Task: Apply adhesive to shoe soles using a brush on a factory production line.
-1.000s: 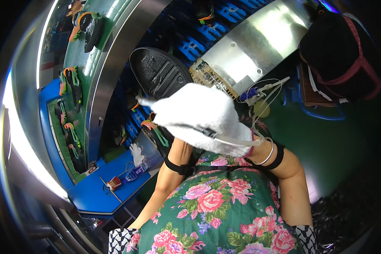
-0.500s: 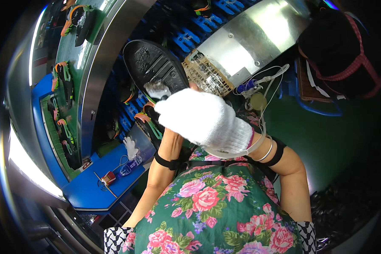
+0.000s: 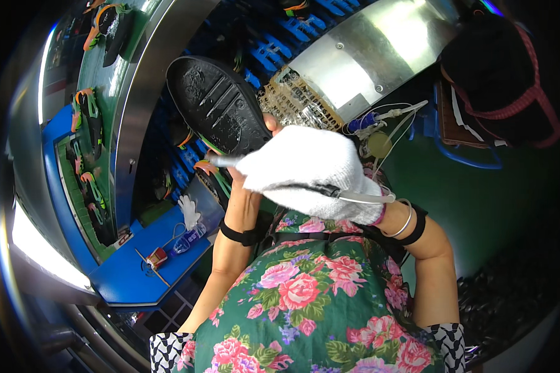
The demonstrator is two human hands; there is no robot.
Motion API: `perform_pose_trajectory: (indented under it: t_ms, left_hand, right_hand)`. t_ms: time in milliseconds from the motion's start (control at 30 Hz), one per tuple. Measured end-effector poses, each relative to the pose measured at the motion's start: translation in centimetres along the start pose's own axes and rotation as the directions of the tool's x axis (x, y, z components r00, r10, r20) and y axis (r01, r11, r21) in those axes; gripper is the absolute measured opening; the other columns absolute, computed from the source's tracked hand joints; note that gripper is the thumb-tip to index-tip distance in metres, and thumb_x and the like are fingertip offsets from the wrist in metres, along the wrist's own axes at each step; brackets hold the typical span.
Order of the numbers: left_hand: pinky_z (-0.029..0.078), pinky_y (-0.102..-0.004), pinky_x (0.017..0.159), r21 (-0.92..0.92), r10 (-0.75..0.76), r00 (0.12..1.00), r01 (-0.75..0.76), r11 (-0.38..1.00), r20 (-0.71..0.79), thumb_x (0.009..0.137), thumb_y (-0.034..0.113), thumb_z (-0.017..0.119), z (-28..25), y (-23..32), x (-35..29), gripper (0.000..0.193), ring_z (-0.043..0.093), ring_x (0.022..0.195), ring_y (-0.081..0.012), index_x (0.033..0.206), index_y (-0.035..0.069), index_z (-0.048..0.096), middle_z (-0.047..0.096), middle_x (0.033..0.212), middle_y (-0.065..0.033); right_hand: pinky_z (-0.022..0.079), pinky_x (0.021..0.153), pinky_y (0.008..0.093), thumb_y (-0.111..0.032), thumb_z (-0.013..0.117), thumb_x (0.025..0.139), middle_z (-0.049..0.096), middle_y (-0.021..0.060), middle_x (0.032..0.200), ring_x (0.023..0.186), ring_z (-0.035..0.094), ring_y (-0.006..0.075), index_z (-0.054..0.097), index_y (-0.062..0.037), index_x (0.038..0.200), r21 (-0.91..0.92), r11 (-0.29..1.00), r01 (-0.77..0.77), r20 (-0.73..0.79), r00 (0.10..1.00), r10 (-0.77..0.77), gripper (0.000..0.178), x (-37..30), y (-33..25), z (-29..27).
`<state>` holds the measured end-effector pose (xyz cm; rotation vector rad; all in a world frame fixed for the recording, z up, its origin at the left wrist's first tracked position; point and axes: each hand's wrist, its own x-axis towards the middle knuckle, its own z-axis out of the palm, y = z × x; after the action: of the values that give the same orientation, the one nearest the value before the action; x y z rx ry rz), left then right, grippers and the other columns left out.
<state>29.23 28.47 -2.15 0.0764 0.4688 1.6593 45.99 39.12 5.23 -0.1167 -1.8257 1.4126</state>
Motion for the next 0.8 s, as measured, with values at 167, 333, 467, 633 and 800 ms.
perform_pose_trajectory:
  t_ms: [167,333,467,633,800]
  left_hand:
    - [0.055,-0.0481,0.081,0.079,-0.015,1.0,0.016,0.997,-0.008,0.07,0.105,0.021,0.3,0.3,0.4,0.124,0.064,0.093,-0.0342,0.126,0.0,0.056,0.066,0.103,-0.0203]
    - [0.055,-0.0485,0.079,0.042,-0.003,0.994,0.008,0.999,-0.111,0.07,0.105,0.022,0.2,0.8,0.8,0.121,0.064,0.092,-0.0344,0.123,0.003,0.058,0.065,0.101,-0.0194]
    - [0.052,-0.0484,0.081,0.042,0.047,0.99,-0.042,0.998,-0.133,0.067,0.107,0.024,1.3,1.0,1.3,0.122,0.061,0.088,-0.0345,0.121,0.004,0.059,0.065,0.099,-0.0187]
    - [0.05,-0.0478,0.084,-0.021,0.093,0.99,-0.096,0.995,-0.104,0.066,0.107,0.026,2.1,0.9,1.7,0.122,0.06,0.09,-0.0353,0.121,0.003,0.059,0.065,0.1,-0.0187]
    - [0.05,-0.0471,0.085,-0.035,0.146,0.988,-0.148,0.988,-0.059,0.067,0.106,0.03,2.1,0.6,2.0,0.121,0.06,0.091,-0.0349,0.124,0.003,0.059,0.065,0.102,-0.0196]
  right_hand:
    - [0.058,0.089,0.0375,-0.006,0.076,0.088,0.075,0.0101,0.112,0.095,0.073,0.0278,0.077,-0.0054,0.112,-0.14,0.99,0.035,0.055,0.998,-0.028,0.024,-1.2,0.6,0.6]
    - [0.058,0.089,0.0369,-0.005,0.078,0.086,0.076,0.0108,0.105,0.095,0.073,0.0269,0.077,-0.0047,0.111,-0.062,0.997,0.042,0.1,0.994,-0.036,0.026,-1.0,0.3,-0.1]
    - [0.058,0.084,0.036,-0.005,0.08,0.083,0.076,0.0106,0.103,0.094,0.073,0.0262,0.077,-0.0038,0.109,-0.064,0.997,-0.05,0.019,0.998,0.052,0.026,-0.9,0.0,-0.8]
    - [0.059,0.082,0.0357,-0.006,0.08,0.083,0.076,0.011,0.105,0.093,0.072,0.0268,0.077,-0.005,0.108,-0.117,0.991,0.062,0.024,0.998,-0.059,0.025,-1.9,0.5,0.5]
    - [0.058,0.079,0.0352,-0.001,0.08,0.078,0.077,0.0117,0.104,0.092,0.073,0.0274,0.078,-0.0059,0.104,0.013,0.992,-0.123,0.007,0.992,0.123,0.026,-1.4,0.2,-1.4]
